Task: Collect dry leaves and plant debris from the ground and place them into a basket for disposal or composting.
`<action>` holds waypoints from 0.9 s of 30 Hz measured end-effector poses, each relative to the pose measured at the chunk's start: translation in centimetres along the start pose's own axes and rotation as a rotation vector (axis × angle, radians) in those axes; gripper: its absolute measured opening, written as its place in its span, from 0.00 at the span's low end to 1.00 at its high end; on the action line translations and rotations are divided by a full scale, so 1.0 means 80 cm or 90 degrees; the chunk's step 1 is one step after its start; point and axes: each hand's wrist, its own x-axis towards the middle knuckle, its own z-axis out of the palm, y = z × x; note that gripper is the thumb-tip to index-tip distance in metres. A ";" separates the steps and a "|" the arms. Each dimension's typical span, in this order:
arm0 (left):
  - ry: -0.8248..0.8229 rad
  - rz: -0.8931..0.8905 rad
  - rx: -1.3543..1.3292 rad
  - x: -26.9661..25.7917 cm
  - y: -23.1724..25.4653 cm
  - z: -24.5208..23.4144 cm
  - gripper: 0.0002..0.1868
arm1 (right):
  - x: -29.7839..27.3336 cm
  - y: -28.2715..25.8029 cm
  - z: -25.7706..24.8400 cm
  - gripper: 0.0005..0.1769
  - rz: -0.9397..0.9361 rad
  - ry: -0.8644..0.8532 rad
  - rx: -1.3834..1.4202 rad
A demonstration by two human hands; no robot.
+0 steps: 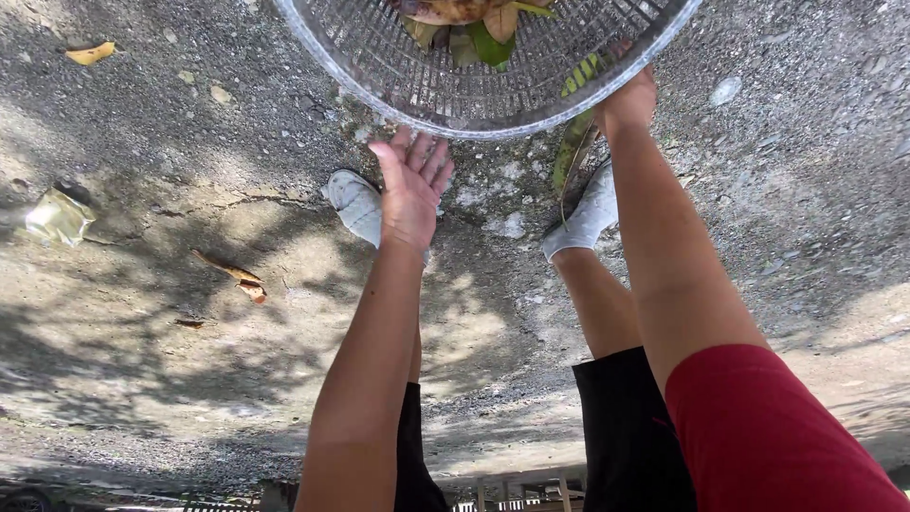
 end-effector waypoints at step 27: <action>-0.026 0.188 0.635 -0.089 0.125 0.160 0.10 | -0.361 -0.239 0.128 0.05 -0.382 -0.415 -0.221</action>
